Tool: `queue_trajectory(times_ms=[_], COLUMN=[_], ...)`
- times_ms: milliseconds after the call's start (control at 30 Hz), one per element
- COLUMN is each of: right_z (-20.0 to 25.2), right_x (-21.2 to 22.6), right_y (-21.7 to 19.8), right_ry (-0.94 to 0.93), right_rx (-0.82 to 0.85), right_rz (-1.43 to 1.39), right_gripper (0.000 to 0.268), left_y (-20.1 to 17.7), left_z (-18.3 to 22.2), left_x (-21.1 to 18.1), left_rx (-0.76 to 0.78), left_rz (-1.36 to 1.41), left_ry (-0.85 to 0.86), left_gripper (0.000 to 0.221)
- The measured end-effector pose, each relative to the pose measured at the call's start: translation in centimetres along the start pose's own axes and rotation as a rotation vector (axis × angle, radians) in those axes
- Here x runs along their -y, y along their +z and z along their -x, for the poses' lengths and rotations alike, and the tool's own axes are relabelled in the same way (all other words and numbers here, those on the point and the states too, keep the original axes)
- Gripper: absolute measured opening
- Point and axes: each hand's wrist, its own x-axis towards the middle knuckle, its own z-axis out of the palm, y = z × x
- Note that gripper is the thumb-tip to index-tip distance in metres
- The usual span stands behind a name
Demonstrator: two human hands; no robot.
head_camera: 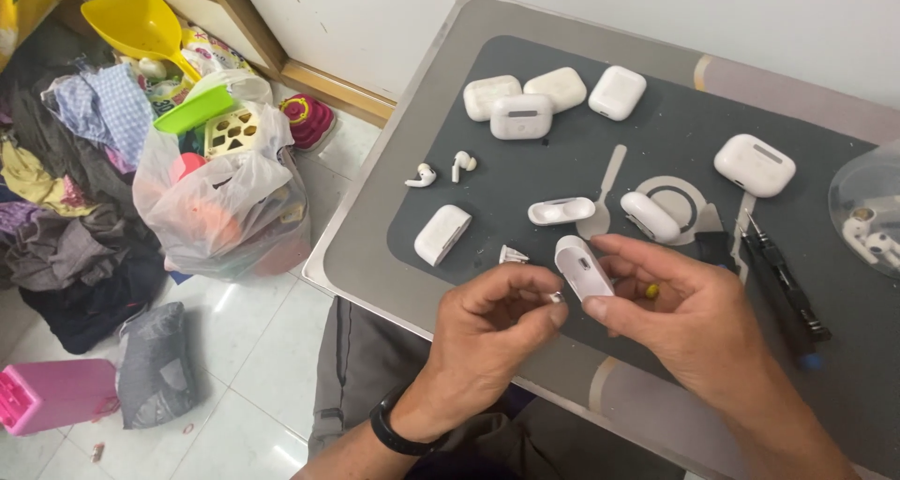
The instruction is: Disassembling and reassembling AirPods charging cases, handling internal circuitry and plastic shells using prying tools.
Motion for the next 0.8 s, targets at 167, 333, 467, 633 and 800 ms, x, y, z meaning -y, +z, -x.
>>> queue_trajectory(times_ms=[167,333,467,633,800], right_z=[0.2,-0.3,-0.6,-1.0,-1.6], right_x=[0.7,-0.4,-0.9,-0.6,0.7], right_y=[-0.3,-0.6,-0.5,-1.0,-1.4], right_ry=[0.049,-0.037,-0.116,-0.241,-0.194], right_rx=[-0.028,-0.059,-0.075,-0.183,-0.064], right_rz=[-0.042,-0.055,-0.015,0.369,0.707], right_gripper=[0.06,0.057,0.059,0.054,0.055], left_y=[0.1,0.2,0.7,0.4,-0.8], left_z=[0.6,1.2,1.4,1.7,1.9], left_x=[0.3,2.8,3.4,5.0,4.5], left_rx=[-0.005,0.111,0.143,0.026,0.015], left_rz=[-0.37,-0.858,-1.083,-1.329,-1.297], left_ry=[0.16,0.507,0.547,0.548,0.622], left_gripper=[0.007,0.009,0.011,0.013,0.008])
